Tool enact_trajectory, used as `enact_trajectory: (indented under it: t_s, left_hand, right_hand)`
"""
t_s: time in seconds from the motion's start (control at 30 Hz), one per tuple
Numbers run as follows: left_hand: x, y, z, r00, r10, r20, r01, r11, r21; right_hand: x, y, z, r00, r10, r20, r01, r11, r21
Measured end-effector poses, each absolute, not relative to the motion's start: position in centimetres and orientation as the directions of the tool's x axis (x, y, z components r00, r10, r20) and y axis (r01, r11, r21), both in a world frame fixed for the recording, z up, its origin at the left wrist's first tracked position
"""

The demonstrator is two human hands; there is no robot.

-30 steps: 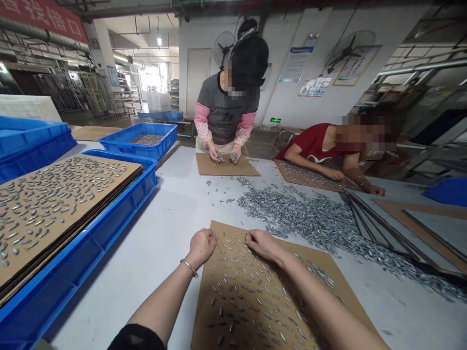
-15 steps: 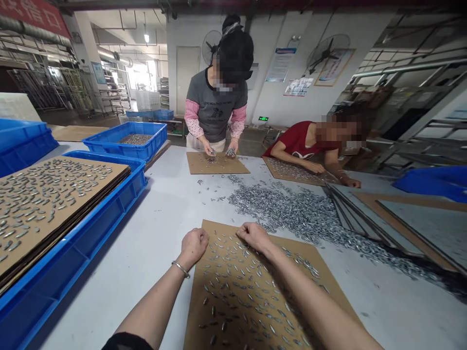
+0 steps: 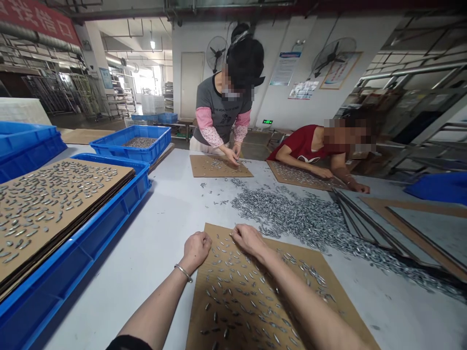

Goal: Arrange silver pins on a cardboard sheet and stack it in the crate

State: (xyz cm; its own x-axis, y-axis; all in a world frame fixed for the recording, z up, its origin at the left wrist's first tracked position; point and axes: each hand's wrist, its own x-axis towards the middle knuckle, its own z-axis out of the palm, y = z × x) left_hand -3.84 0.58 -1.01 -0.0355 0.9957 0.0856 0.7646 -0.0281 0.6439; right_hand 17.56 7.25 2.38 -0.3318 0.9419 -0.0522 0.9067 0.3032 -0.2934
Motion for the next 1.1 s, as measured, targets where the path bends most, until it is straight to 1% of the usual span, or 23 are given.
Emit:
enact_trajectory:
  t_s: [0.07,0.17,0.33,0.5,0.67,0.87,1.03,1.1]
  left_hand:
    - [-3.9,0.6,-1.0,-0.034,0.995,0.090,0.762,-0.032,0.647]
    - [-4.0,0.7,-1.1,-0.024,0.995,0.097,0.753,-0.046,0.657]
    - [-4.2,0.9,-1.1,-0.010,0.995,0.100,0.738,-0.060,0.672]
    - [-4.3,1.0,-1.0,-0.024,0.995,0.095,0.729,-0.047,0.683]
    - [-4.2,0.7,-0.8,-0.036,0.994,0.103,0.735,-0.044,0.677]
    - [-4.2,0.4,-0.7,-0.036,0.993,0.114,0.738,-0.051,0.673]
    - [-4.3,0.6,-0.9,-0.022,0.993,0.117,0.735,-0.064,0.675]
    - [-4.2,0.6,-1.0,-0.021,0.993,0.113,0.736,-0.062,0.675]
  right_hand:
    - [16.2,7.9,2.5,-0.355,0.934,-0.051,0.901,0.327,-0.285]
    - [15.7,8.7,3.1,-0.384,0.919,-0.087,0.891,0.343,-0.298]
    - [19.9,7.7,4.5,-0.351,0.933,-0.078,0.893,0.308,-0.329]
    - [23.0,4.1,3.3,-0.365,0.919,-0.147,0.892,0.300,-0.337]
    - [22.0,2.9,1.9,-0.356,0.926,-0.128,0.908,0.311,-0.280]
    - [21.6,3.6,2.3,-0.370,0.918,-0.143,0.911,0.329,-0.247]
    - [22.6,3.6,2.9,-0.381,0.915,-0.132,0.905,0.340,-0.257]
    - [22.9,3.3,2.9,-0.432,0.893,-0.124,0.878,0.386,-0.282]
